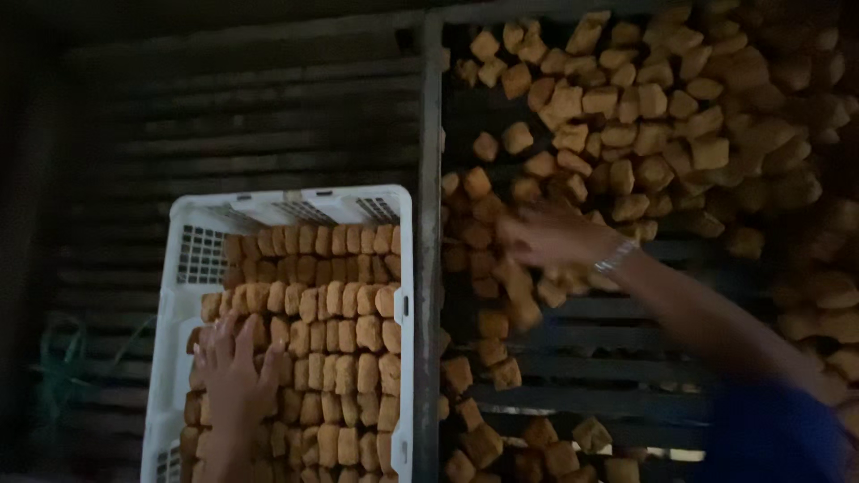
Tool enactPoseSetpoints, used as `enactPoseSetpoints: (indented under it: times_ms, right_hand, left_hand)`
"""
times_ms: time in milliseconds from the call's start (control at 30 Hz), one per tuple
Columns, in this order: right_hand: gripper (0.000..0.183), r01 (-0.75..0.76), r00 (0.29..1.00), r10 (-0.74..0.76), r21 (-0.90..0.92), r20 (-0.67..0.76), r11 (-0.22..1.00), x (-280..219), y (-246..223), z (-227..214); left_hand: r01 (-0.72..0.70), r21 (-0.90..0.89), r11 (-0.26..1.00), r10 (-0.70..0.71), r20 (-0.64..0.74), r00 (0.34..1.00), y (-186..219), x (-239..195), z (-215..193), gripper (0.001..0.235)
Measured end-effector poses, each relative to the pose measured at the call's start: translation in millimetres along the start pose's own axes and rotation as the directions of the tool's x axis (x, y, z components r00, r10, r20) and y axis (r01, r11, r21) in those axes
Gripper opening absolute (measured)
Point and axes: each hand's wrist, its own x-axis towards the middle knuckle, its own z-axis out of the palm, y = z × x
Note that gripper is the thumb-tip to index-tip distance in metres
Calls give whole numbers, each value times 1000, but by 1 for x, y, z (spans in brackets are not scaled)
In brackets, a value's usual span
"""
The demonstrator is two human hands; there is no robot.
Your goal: The person transfers small brown food items from a slatted tray into a white plastic crate, arranging them in neat rows by hand. The person repeatedly picks up items from the tray and places them into the crate, filling it progressively.
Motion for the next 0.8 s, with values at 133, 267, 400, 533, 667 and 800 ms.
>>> enactPoseSetpoints:
  times_ms: [133,267,400,533,667,800]
  right_hand:
    - [37,-76,990,49,212,131,974,4,28,4]
    - [35,17,899,109,284,-424,959,94,67,-30]
    - [30,-332,899,355,130,-258,934,194,78,-27]
    - [53,-53,889,207,357,-408,932,214,99,-9]
    - [45,-19,958,193,625,-213,780,168,136,-20]
    - [55,-139,960,236,479,-149,867,160,108,-29]
  left_hand:
    - [4,-28,1000,-4,-9,1000,-1,-4,1,60]
    - [22,-15,1000,-22,10,1000,-2,-1,0,60]
    - [19,-28,999,-19,10,1000,-1,3,2,60]
    - [2,-34,999,-1,23,1000,-3,-1,-3,59]
    - [0,-22,1000,0,10,1000,-5,2,-2,57]
    - [-6,-19,1000,6,-10,1000,-6,-7,2,58]
